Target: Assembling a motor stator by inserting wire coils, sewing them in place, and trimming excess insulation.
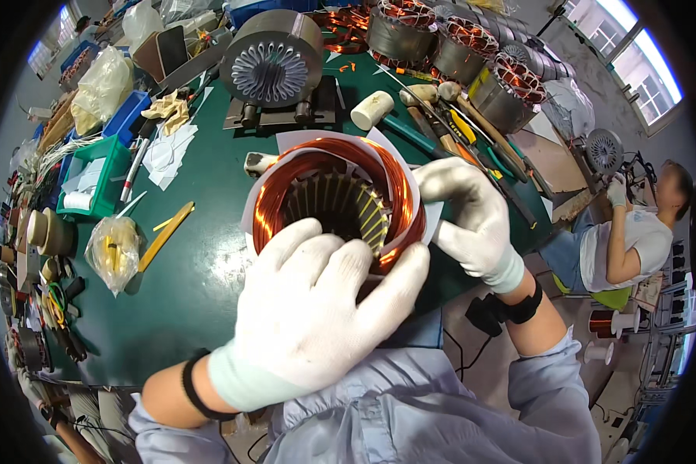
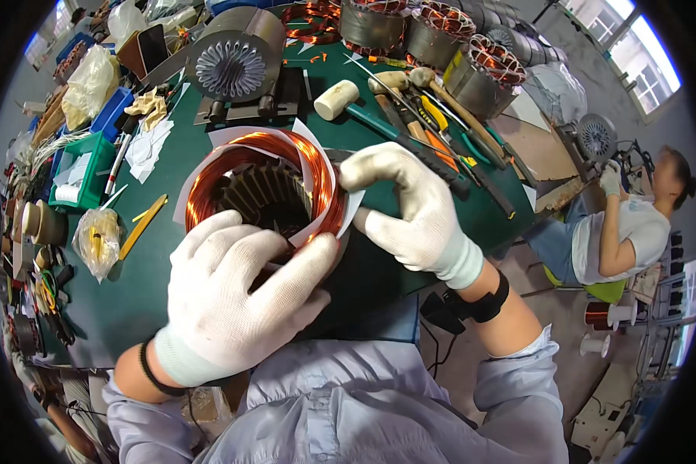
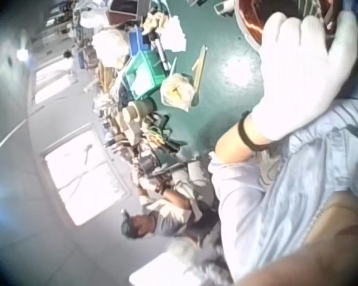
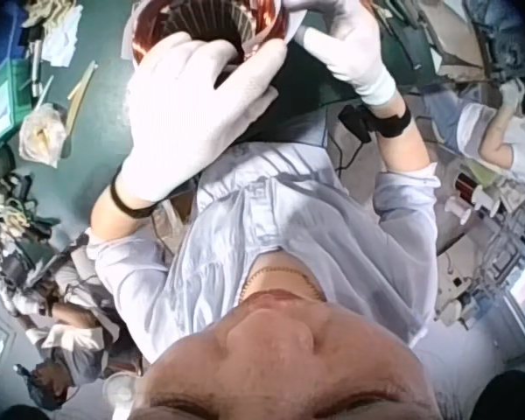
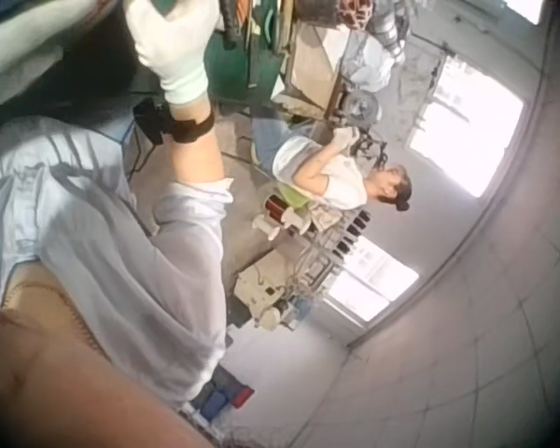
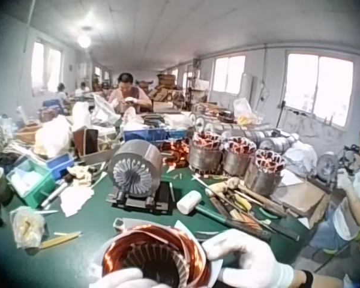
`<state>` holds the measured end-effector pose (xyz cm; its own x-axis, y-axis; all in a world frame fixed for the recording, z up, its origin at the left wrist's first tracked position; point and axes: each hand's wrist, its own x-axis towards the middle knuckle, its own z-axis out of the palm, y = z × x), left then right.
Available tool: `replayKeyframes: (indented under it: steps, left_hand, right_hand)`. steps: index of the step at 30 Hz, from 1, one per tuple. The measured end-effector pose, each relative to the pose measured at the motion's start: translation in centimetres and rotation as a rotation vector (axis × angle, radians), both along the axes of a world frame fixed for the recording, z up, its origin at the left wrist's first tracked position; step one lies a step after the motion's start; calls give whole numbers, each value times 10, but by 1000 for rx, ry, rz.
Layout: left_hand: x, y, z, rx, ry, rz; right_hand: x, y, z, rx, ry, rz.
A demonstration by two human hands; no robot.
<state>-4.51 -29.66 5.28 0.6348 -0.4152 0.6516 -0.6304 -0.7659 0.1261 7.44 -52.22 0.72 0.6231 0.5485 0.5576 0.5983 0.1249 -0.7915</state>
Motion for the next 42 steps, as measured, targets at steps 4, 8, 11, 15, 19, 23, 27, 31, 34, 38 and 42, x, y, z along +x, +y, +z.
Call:
replayKeyframes:
  steps: [4, 8, 11, 15, 19, 23, 27, 31, 34, 38, 42]
  left_hand:
    - [1, 3, -11, 25, -51, 19]
    - [2, 6, -9, -5, -12, 3]
    - [9, 8, -20, -88, -124, -10]
    - [7, 5, -22, -170, -227, 6]
    - [-25, 67, -10, -238, 87, 103]
    - [-11, 166, -46, -124, 289, 630]
    - [18, 263, -87, -30, 506, 818]
    - [65, 284, -100, 8, 517, 897]
    - [85, 289, -118, 138, 419, 879]
    - [78, 276, -105, 203, 373, 886]
    - [46, 279, -85, -384, 359, 827]
  right_hand:
    - [14, -2, 10, -106, -202, 19]
    - [26, -2, 29, -242, -360, 71]
    - [28, 2, 31, -277, -407, 69]
    - [5, -8, 9, -212, -125, -152]
    - [4, -56, -26, -549, 174, -380]
    - [-1, -78, -57, -885, -323, -427]
    - [-19, -68, -71, -780, -263, -484]
    - [-35, -53, -83, -785, -461, -460]
    - [-36, -58, -88, -742, -443, -504]
    - [-37, -50, -85, -731, -413, -523]
    - [-37, -50, -84, -703, -392, -513]
